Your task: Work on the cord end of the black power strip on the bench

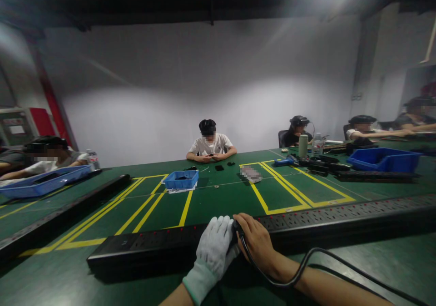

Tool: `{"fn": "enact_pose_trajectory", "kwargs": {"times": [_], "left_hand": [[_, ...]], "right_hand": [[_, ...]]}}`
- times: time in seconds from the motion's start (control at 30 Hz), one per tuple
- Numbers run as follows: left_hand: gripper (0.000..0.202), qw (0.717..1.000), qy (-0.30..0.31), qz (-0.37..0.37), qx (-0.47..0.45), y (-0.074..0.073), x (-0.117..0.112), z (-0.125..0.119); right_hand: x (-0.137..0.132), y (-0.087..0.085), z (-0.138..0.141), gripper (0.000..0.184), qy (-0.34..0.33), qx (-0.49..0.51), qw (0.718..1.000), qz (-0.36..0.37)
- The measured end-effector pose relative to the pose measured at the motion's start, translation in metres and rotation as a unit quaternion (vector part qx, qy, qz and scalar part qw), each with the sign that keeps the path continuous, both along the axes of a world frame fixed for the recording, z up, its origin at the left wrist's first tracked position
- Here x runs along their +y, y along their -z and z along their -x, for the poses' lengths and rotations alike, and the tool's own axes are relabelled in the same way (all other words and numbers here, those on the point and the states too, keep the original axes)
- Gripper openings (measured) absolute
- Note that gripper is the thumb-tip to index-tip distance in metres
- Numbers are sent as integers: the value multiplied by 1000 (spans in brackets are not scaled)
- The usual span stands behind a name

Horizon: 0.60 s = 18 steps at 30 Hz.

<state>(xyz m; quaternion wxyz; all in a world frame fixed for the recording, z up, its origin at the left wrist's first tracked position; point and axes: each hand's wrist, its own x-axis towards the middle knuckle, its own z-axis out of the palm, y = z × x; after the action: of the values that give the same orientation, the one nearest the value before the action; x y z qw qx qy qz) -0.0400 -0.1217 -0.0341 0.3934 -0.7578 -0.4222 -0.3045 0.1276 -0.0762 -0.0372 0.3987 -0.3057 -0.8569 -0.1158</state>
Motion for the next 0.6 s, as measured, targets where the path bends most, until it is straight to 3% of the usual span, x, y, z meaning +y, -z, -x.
{"fn": "enact_pose_trajectory", "kwargs": {"times": [0.6], "left_hand": [[54,999,-9,28,-13,9,-4,4]], "right_hand": [[-1,-2,-2,51,-3,-12,1000,7]]}}
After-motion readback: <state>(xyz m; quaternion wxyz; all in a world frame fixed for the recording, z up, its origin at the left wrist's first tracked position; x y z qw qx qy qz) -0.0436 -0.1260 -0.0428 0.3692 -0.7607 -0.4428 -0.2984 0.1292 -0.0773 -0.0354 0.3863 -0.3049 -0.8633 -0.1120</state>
